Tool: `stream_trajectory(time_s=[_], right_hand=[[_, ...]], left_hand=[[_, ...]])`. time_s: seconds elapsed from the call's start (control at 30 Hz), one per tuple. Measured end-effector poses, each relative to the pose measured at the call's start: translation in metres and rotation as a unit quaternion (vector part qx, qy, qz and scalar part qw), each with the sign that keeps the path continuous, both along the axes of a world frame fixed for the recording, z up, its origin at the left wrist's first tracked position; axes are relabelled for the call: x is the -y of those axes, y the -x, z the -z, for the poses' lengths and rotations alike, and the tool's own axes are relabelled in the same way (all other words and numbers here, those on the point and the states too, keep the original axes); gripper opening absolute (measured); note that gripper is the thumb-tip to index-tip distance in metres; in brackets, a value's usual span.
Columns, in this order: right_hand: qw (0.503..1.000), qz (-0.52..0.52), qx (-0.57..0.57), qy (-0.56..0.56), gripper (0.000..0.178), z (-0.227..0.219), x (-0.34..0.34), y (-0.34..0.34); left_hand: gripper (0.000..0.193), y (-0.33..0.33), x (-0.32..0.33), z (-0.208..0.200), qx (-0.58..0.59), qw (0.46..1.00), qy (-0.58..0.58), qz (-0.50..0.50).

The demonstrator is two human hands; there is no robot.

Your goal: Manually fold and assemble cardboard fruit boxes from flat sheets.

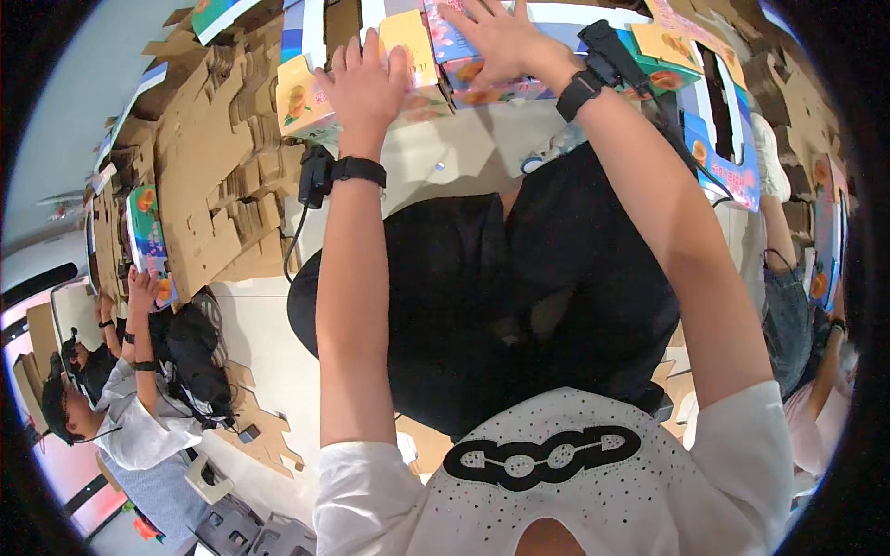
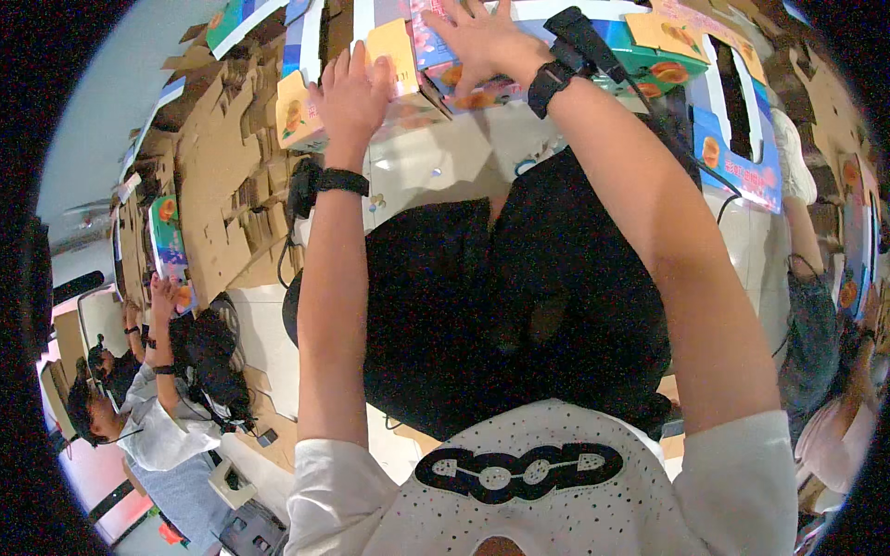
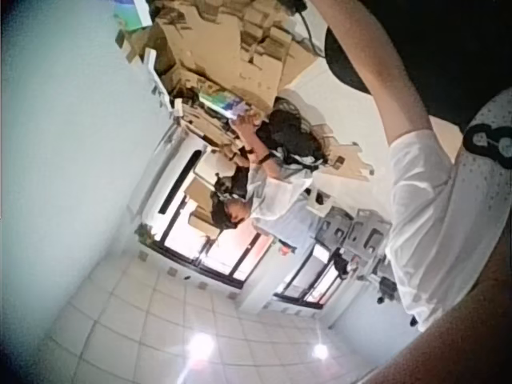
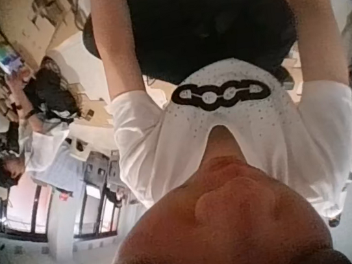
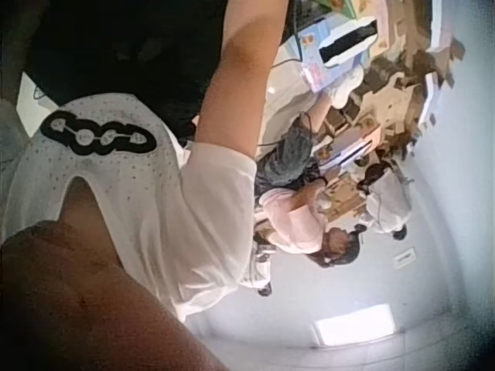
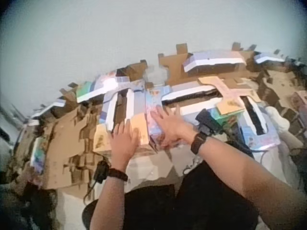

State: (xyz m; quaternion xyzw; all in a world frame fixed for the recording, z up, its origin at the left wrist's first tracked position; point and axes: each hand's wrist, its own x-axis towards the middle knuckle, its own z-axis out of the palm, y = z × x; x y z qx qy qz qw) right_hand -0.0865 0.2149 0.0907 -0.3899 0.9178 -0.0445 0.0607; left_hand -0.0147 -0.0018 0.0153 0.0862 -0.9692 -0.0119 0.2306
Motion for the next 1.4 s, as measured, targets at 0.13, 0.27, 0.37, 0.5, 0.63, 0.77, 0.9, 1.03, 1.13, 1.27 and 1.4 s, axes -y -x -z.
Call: stream_trajectory(time_s=[0.13,0.27,0.37,0.5,0.63,0.77,0.9,1.03,1.13,1.27,1.4], right_hand=[[0.975,-0.022,-0.167,0.145,0.104,0.047,-0.015,-0.002],[0.892,-0.197,-0.04,0.406,0.063,0.023,0.015,-0.08],[0.867,-0.179,0.063,0.461,0.041,0.025,-0.004,-0.171],[0.908,-0.081,0.123,0.393,0.039,0.054,-0.032,-0.25],[0.869,-0.069,0.107,0.478,0.032,0.033,-0.048,-0.277],[0.907,-0.09,0.047,0.41,0.028,0.014,-0.053,-0.293],[0.892,-0.068,0.039,0.445,0.026,-0.009,-0.048,-0.311],[0.869,-0.096,0.0,0.486,0.028,-0.04,-0.048,-0.332],[0.837,-0.118,0.003,0.534,0.025,-0.067,-0.052,-0.336],[0.792,-0.157,0.05,0.588,0.023,-0.107,-0.067,-0.329],[0.793,-0.264,0.262,0.482,0.03,-0.14,-0.086,-0.3]], left_hand=[[0.064,-0.015,-0.036,0.017,-0.077,0.997,0.026,0.011],[0.061,-0.06,-0.045,0.033,-0.132,0.987,-0.091,0.006],[0.057,-0.066,-0.054,0.027,-0.213,0.96,-0.17,0.06],[0.051,-0.093,-0.088,0.012,-0.194,0.963,-0.177,0.059],[0.049,-0.117,-0.107,-0.012,-0.15,0.972,-0.168,0.063],[0.041,-0.133,-0.107,-0.045,-0.109,0.967,-0.21,0.097],[0.039,-0.151,-0.108,-0.078,-0.209,0.962,-0.137,0.107],[0.034,-0.163,-0.106,-0.125,-0.207,0.968,-0.105,0.098],[0.027,-0.169,-0.114,-0.174,-0.242,0.961,-0.029,0.132],[0.021,-0.174,-0.128,-0.218,-0.233,0.959,-0.002,0.162],[0.02,-0.182,-0.133,-0.243,-0.158,0.97,0.02,0.184]])
